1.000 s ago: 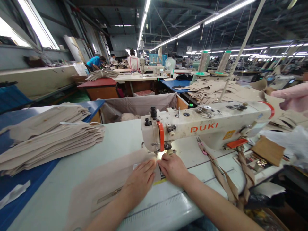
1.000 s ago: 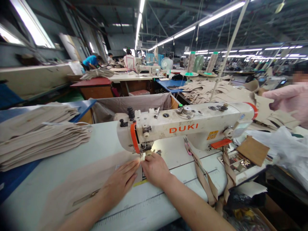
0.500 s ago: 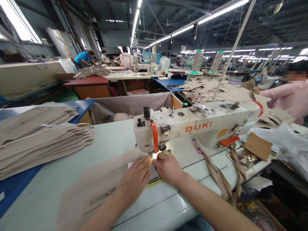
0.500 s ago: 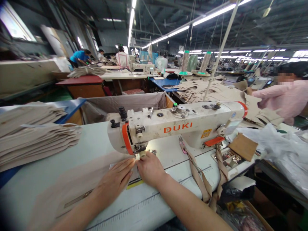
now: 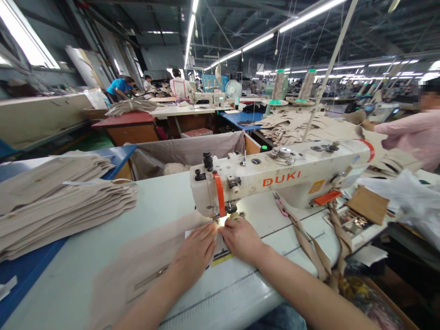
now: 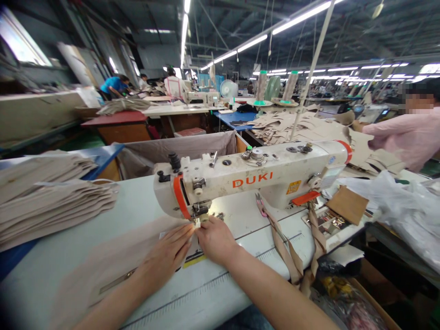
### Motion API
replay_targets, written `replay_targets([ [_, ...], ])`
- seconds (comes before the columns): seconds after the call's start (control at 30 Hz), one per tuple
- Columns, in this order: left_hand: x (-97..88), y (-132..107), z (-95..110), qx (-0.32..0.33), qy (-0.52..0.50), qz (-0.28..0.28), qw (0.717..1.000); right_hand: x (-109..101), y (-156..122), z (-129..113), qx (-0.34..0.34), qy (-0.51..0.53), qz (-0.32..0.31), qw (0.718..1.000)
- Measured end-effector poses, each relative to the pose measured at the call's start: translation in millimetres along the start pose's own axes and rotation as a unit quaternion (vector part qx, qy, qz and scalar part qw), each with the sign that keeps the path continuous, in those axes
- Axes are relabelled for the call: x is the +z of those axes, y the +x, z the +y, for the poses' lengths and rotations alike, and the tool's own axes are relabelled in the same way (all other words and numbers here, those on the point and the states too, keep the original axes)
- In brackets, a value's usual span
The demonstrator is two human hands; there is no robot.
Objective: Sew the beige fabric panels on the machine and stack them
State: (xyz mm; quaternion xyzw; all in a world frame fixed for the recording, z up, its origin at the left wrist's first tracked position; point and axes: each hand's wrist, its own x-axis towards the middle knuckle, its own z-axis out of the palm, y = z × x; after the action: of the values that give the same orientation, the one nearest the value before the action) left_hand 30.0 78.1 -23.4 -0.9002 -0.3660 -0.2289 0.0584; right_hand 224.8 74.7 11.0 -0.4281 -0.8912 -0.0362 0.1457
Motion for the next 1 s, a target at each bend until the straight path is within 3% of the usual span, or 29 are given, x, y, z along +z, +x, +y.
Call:
replay_targets([
  [0.4,-8.2,3,-11,-0.042,0.018,-0.057,0.997,3,-5,2,-0.006,0.009,0.039,0.999],
  [0.6,-35.6,-39,7,-0.038,0.027,-0.085,0.995,8,-15,1,-0.033,0.053,0.109,0.992],
  [0.67,-50.0,-54,14,-0.043,0.053,-0.067,0.995,11,-16,2,-0.045,0.069,0.125,0.989],
  [0.8,-76.1,-88,20,-0.174,0.133,0.007,0.976,13,-18,4,-0.061,0.082,0.139,0.985],
  [0.87,-81.5,-114,23,-0.222,0.125,-0.062,0.965,12,-19,4,-0.064,0.083,0.145,0.984],
  [0.93,-82.6,-147,32,-0.22,0.093,-0.176,0.955,11,-20,3,-0.069,0.088,0.154,0.982],
  [1.0,-85.0,-177,43,-0.204,0.063,-0.243,0.946,11,-22,3,-0.076,0.098,0.162,0.979],
])
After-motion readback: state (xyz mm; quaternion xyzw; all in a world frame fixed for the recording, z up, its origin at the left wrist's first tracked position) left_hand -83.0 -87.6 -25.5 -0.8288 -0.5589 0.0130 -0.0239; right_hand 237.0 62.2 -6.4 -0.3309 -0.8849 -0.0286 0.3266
